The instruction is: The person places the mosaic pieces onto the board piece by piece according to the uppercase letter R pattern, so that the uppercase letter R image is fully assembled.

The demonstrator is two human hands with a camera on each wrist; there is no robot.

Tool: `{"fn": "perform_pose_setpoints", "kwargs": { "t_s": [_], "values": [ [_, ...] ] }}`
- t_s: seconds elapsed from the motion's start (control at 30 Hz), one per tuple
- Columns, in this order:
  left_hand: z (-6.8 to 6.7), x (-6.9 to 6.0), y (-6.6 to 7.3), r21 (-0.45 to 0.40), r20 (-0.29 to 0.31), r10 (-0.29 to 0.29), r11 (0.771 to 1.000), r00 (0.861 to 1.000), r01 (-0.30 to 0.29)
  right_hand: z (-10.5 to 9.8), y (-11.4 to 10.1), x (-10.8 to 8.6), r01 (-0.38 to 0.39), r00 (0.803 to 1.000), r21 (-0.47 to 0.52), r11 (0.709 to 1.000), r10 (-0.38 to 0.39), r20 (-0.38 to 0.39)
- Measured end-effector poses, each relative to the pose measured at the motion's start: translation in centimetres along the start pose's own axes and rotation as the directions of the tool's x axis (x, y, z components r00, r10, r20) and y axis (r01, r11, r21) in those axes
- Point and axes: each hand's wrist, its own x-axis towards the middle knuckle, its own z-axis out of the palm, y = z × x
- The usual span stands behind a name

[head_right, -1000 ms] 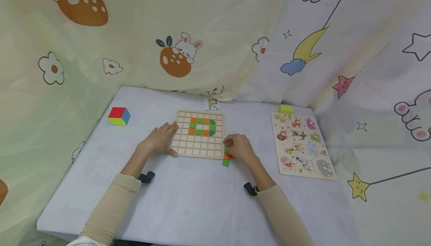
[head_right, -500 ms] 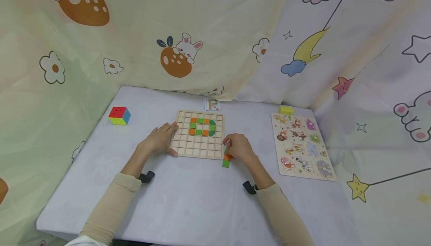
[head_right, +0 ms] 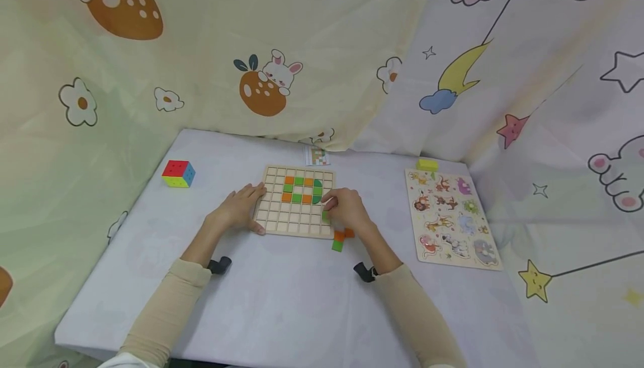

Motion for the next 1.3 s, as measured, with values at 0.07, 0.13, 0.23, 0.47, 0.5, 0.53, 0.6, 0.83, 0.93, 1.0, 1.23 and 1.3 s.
{"fn": "perform_pose_setpoints", "kwargs": {
  "t_s": [0.07, 0.13, 0.23, 0.47, 0.5, 0.53, 0.6, 0.83, 0.93, 1.0, 1.23, 1.3],
  "values": [
    [0.0, -0.1, 0.0, 0.001, 0.001, -0.001, 1.0, 1.0, 0.001, 0.3, -0.3, 0.4, 0.027, 1.0, 0.016, 1.0, -0.026, -0.014],
    [-0.1, -0.2, 0.0, -0.002, 0.002, -0.002, 1.0, 1.0, 0.002, 0.5, -0.6, 0.7, 0.054, 0.998, 0.028, 0.998, -0.053, -0.027],
    [-0.1, -0.3, 0.1, -0.007, 0.002, -0.005, 1.0, 1.0, 0.005, 1.1, -1.1, 1.2, 0.079, 0.996, 0.047, 0.996, -0.077, -0.04],
    [0.0, -0.1, 0.0, 0.0, -0.003, 0.001, 1.0, 1.0, -0.001, 2.4, -1.9, 2.4, 0.092, 0.995, 0.144, 0.985, -0.084, -0.06],
    [0.0, -0.1, 0.0, -0.002, -0.002, 0.001, 1.0, 1.0, -0.001, 2.6, -1.9, 2.6, 0.095, 0.994, 0.156, 0.983, -0.086, -0.066],
    [-0.1, -0.2, 0.0, -0.003, 0.0, -0.001, 1.0, 1.0, 0.001, 2.9, -1.9, 2.8, 0.099, 0.994, 0.169, 0.981, -0.088, -0.071],
    [-0.1, -0.2, 0.1, -0.005, 0.0, -0.003, 1.0, 1.0, 0.003, 3.5, -1.8, 3.2, 0.109, 0.992, 0.186, 0.976, -0.095, -0.085],
    [-0.1, -0.2, 0.1, 0.007, -0.006, 0.007, 1.0, 1.0, -0.007, 4.9, -2.0, 4.3, 0.155, 0.986, 0.223, 0.962, -0.139, -0.09],
    [-0.2, -0.2, 0.2, 0.003, -0.001, 0.001, 1.0, 1.0, -0.001, 5.4, -2.4, 4.6, 0.156, 0.986, 0.223, 0.962, -0.139, -0.091],
    [-0.2, -0.2, 0.2, 0.001, 0.002, 0.0, 1.0, 1.0, 0.0, 5.7, -2.6, 4.8, 0.155, 0.986, 0.222, 0.963, -0.137, -0.092],
    [-0.2, -0.2, 0.1, -0.001, 0.005, 0.001, 1.0, 1.0, -0.001, 6.8, -3.0, 5.6, 0.168, 0.985, 0.192, 0.967, -0.155, -0.08],
    [-0.2, -0.1, 0.0, 0.003, 0.004, 0.002, 1.0, 1.0, -0.002, 7.0, -3.0, 5.8, 0.177, 0.983, 0.186, 0.967, -0.164, -0.081]
  ]
}}
